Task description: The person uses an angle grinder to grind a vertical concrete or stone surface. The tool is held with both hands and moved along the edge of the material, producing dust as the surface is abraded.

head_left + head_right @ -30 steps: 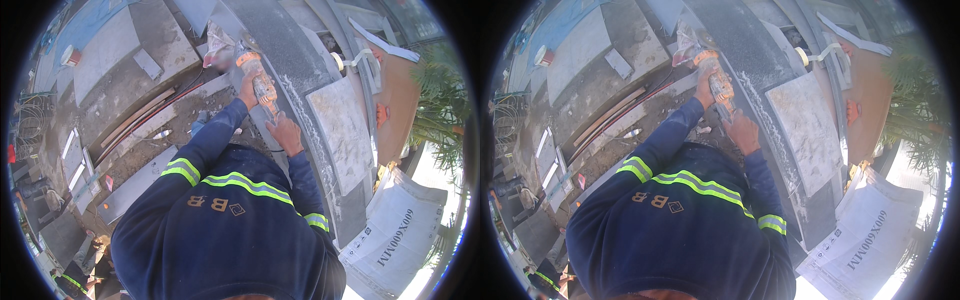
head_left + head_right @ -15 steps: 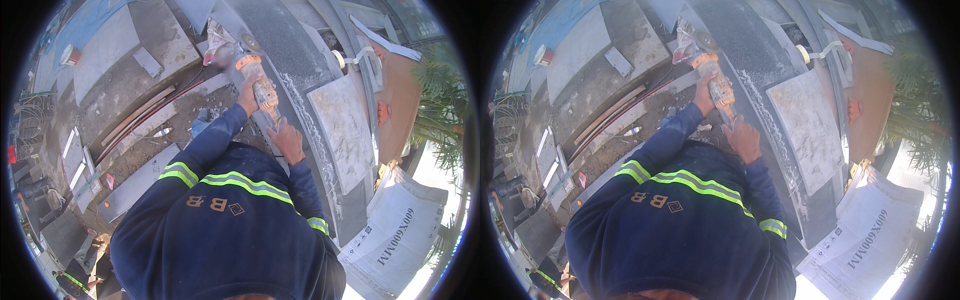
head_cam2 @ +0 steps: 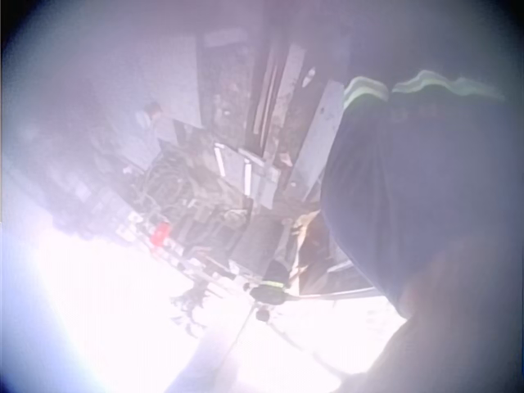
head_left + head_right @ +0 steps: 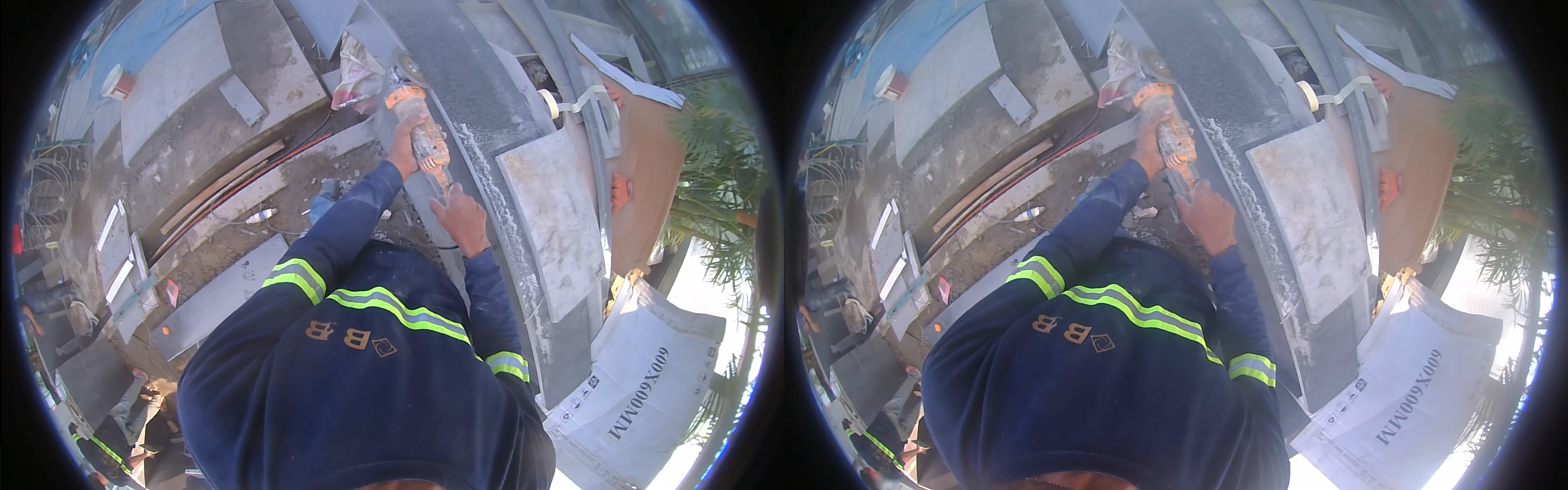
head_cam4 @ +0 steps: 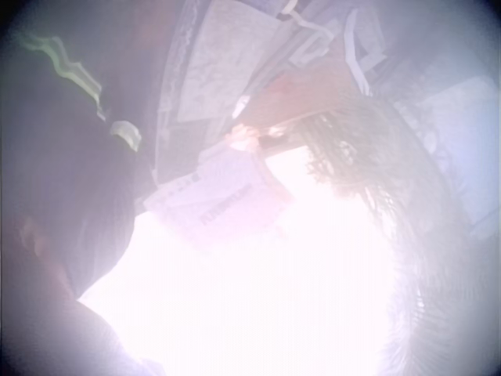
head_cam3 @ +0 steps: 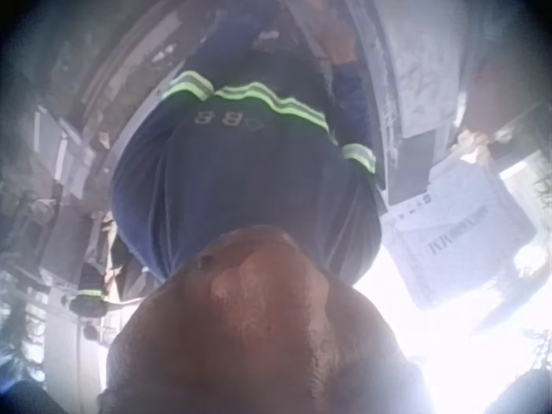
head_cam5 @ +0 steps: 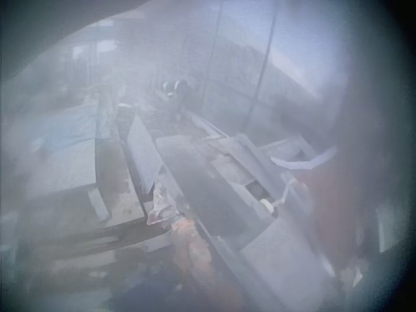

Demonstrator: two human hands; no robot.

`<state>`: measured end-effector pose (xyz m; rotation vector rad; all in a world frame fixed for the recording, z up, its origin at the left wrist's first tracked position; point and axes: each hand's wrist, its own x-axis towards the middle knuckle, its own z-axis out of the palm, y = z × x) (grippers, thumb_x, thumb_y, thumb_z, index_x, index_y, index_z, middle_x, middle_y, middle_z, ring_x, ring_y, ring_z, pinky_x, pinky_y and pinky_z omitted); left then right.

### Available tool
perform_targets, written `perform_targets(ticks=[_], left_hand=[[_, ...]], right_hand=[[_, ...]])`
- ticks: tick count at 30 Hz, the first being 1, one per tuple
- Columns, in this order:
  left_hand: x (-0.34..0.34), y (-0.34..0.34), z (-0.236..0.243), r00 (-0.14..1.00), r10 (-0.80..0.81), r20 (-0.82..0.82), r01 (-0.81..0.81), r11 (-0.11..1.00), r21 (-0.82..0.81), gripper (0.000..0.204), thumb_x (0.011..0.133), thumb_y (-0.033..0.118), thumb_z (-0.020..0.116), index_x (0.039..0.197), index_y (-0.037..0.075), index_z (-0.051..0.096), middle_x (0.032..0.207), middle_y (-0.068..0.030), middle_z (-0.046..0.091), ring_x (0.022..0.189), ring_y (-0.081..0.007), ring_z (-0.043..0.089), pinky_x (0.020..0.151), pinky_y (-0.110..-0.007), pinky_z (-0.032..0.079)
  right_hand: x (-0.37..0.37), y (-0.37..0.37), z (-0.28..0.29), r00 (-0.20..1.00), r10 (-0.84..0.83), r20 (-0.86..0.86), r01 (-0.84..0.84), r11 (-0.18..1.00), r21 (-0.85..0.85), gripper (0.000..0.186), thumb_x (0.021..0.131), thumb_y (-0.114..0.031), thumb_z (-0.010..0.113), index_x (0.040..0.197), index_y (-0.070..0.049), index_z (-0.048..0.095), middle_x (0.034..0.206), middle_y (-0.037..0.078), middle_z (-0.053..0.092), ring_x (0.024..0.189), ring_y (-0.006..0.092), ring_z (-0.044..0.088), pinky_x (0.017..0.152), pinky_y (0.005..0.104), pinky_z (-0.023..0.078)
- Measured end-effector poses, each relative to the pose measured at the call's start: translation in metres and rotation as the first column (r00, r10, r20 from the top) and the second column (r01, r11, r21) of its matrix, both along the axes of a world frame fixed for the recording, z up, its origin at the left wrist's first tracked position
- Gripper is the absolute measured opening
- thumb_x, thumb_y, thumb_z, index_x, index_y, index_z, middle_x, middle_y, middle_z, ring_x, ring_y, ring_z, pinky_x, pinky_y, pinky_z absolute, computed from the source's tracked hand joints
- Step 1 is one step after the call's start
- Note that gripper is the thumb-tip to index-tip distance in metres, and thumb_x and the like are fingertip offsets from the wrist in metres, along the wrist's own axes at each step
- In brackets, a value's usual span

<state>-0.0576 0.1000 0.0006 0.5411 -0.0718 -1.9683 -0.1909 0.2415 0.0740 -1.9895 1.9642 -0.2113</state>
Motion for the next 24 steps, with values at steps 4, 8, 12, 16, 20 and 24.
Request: perform_targets(ticks=[4,8,12,16,20,24], left_hand=[[0.001,0.002,0.003,1.000,0.001,-0.020,-0.002,0.999,-0.039,0.044,0.081,0.025,0.070,0.115,0.005,0.050,0.092,-0.0165,0.061,0.083,-0.0337,0.067,0.072,-0.051,0.058],[0.003,0.005,0.003,0.999,0.000,-0.038,-0.002,0.998,-0.071,0.045,0.081,0.025,0.071,0.116,0.006,0.049,0.092,-0.0164,0.061,0.084,-0.0333,0.067,0.072,-0.051,0.058],[0.002,0.008,0.000,0.998,-0.019,-0.062,0.015,0.998,-0.054,0.045,0.081,0.026,0.071,0.116,0.006,0.049,0.092,-0.0160,0.061,0.084,-0.0327,0.067,0.072,-0.051,0.058],[0.002,0.018,0.006,0.999,-0.020,-0.050,0.017,0.999,-0.043,0.045,0.081,0.026,0.071,0.116,0.007,0.050,0.092,-0.0157,0.062,0.084,-0.0321,0.067,0.072,-0.051,0.059],[0.003,0.025,0.009,0.999,-0.019,-0.042,0.017,0.999,-0.030,0.042,0.081,0.026,0.071,0.113,0.007,0.052,0.092,-0.0156,0.062,0.084,-0.0314,0.067,0.073,-0.050,0.059],[0.003,0.028,0.010,0.998,-0.025,-0.053,0.024,0.999,-0.026,0.038,0.081,0.026,0.071,0.109,0.006,0.054,0.091,-0.0156,0.063,0.083,-0.0311,0.067,0.073,-0.049,0.059]], right_hand=[[0.001,0.002,0.002,1.000,0.001,0.011,-0.001,1.000,-0.007,0.042,0.085,-0.039,0.069,0.099,-0.002,0.054,0.077,0.020,0.068,0.076,0.0389,0.068,0.065,0.0484,0.053],[0.001,0.004,0.006,1.000,-0.001,0.017,0.001,1.000,0.014,0.044,0.085,-0.040,0.068,0.098,0.000,0.054,0.081,0.023,0.068,0.080,0.0417,0.068,0.070,0.0503,0.052],[0.001,0.009,0.010,0.999,-0.013,0.034,0.012,0.999,0.040,0.046,0.086,-0.042,0.067,0.098,0.000,0.054,0.082,0.025,0.069,0.082,0.0433,0.068,0.072,0.0512,0.052],[0.000,0.015,0.006,1.000,-0.013,-0.028,0.014,0.999,0.043,0.045,0.086,-0.042,0.068,0.096,-0.001,0.053,0.080,0.024,0.068,0.078,0.0423,0.068,0.069,0.0504,0.052],[0.000,0.022,0.007,0.999,0.013,-0.041,-0.013,1.000,0.004,0.043,0.086,-0.040,0.069,0.094,-0.002,0.052,0.075,0.021,0.068,0.071,0.0403,0.068,0.063,0.0490,0.053],[-0.001,0.025,0.006,0.999,0.023,-0.042,-0.023,1.000,-0.020,0.043,0.085,-0.041,0.069,0.094,-0.002,0.052,0.075,0.021,0.068,0.071,0.0410,0.068,0.063,0.0494,0.053]])
